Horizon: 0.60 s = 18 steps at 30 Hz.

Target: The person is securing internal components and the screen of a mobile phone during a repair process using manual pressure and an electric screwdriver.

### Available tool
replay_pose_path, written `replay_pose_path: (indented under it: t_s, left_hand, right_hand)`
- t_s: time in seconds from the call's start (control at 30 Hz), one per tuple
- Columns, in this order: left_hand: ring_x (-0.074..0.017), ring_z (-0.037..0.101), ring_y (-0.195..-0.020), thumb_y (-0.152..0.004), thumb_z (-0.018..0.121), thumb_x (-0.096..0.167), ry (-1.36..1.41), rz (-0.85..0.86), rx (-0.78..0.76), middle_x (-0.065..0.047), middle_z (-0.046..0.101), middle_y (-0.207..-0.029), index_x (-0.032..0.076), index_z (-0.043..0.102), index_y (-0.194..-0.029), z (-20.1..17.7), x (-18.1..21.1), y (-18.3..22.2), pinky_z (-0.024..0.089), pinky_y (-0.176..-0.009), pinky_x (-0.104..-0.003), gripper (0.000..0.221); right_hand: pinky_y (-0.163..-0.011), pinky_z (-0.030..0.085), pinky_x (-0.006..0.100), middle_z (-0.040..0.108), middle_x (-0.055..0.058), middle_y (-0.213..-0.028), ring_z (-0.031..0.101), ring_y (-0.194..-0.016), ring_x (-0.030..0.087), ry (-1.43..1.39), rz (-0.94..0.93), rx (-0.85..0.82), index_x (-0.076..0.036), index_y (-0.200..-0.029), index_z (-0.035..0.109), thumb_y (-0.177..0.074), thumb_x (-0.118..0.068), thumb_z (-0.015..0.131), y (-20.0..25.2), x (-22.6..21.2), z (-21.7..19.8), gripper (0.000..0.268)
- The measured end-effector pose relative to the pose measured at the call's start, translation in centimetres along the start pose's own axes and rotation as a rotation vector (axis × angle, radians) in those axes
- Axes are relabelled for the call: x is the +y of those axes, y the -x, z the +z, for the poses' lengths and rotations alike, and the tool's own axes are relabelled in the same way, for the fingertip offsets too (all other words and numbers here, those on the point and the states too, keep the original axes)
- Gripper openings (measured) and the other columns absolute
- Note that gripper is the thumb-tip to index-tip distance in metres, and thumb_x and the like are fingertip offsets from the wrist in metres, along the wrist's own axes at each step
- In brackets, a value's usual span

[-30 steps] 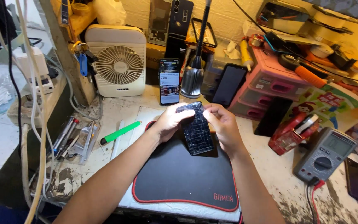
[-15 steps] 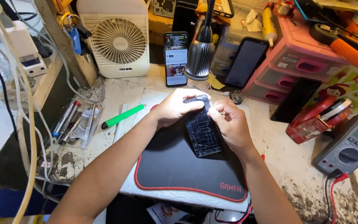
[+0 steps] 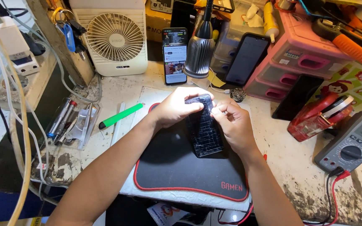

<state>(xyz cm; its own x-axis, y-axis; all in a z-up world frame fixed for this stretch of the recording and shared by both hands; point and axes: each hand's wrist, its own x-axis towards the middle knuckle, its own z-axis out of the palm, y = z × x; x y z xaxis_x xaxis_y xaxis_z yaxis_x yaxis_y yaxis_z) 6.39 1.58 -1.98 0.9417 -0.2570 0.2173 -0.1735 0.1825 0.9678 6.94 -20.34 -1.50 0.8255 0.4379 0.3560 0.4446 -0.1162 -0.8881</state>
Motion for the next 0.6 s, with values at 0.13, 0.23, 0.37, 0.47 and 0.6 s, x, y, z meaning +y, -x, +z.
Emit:
replay_pose_path:
  t_s: [0.13,0.23,0.37,0.47,0.6]
  left_hand:
    - [-0.0335,0.068,-0.107,-0.096,0.066,0.006,-0.021,-0.003,-0.006,-0.022,0.068,-0.114,0.000,0.065,-0.131,0.3,0.9,0.1,0.059,-0.092,-0.048,0.035]
    - [-0.0336,0.068,-0.109,-0.096,0.066,0.007,-0.032,0.004,-0.008,-0.023,0.067,-0.116,0.000,0.065,-0.132,0.6,1.2,0.3,0.059,-0.093,-0.047,0.037]
    - [-0.0337,0.067,-0.110,-0.096,0.066,0.008,-0.050,0.019,-0.020,-0.023,0.066,-0.117,0.000,0.064,-0.132,0.5,1.2,0.3,0.059,-0.093,-0.047,0.037]
    - [-0.0332,0.066,-0.111,-0.097,0.065,0.009,-0.051,0.039,-0.031,-0.023,0.066,-0.118,0.000,0.064,-0.132,0.5,1.1,0.4,0.058,-0.094,-0.047,0.037]
    - [-0.0336,0.066,-0.111,-0.096,0.066,0.009,-0.051,0.046,-0.037,-0.023,0.065,-0.118,0.000,0.064,-0.132,0.4,1.1,0.3,0.059,-0.093,-0.048,0.037]
  right_hand:
    - [-0.095,0.049,0.041,0.061,0.012,-0.098,0.059,-0.107,0.021,-0.011,0.005,0.004,-0.003,-0.080,0.070,-0.098,-0.004,0.066,0.0,0.0,-0.3,0.018]
    - [-0.095,0.050,0.041,0.061,0.012,-0.098,0.059,-0.107,0.021,-0.010,0.009,0.006,-0.003,-0.081,0.070,-0.098,-0.006,0.066,0.0,-0.2,-0.5,0.018]
    - [-0.095,0.049,0.040,0.061,0.012,-0.098,0.057,-0.107,0.020,-0.015,0.003,0.005,-0.004,-0.080,0.070,-0.099,-0.007,0.067,0.0,-0.5,-0.5,0.019]
    - [-0.095,0.049,0.040,0.060,0.011,-0.098,0.057,-0.108,0.020,-0.016,0.000,0.005,-0.004,-0.080,0.070,-0.099,-0.007,0.067,0.0,-0.3,-0.4,0.019]
    - [-0.095,0.049,0.041,0.060,0.013,-0.098,0.056,-0.107,0.021,-0.018,0.005,-0.001,-0.003,-0.080,0.070,-0.098,-0.006,0.066,0.0,-0.7,-0.4,0.019]
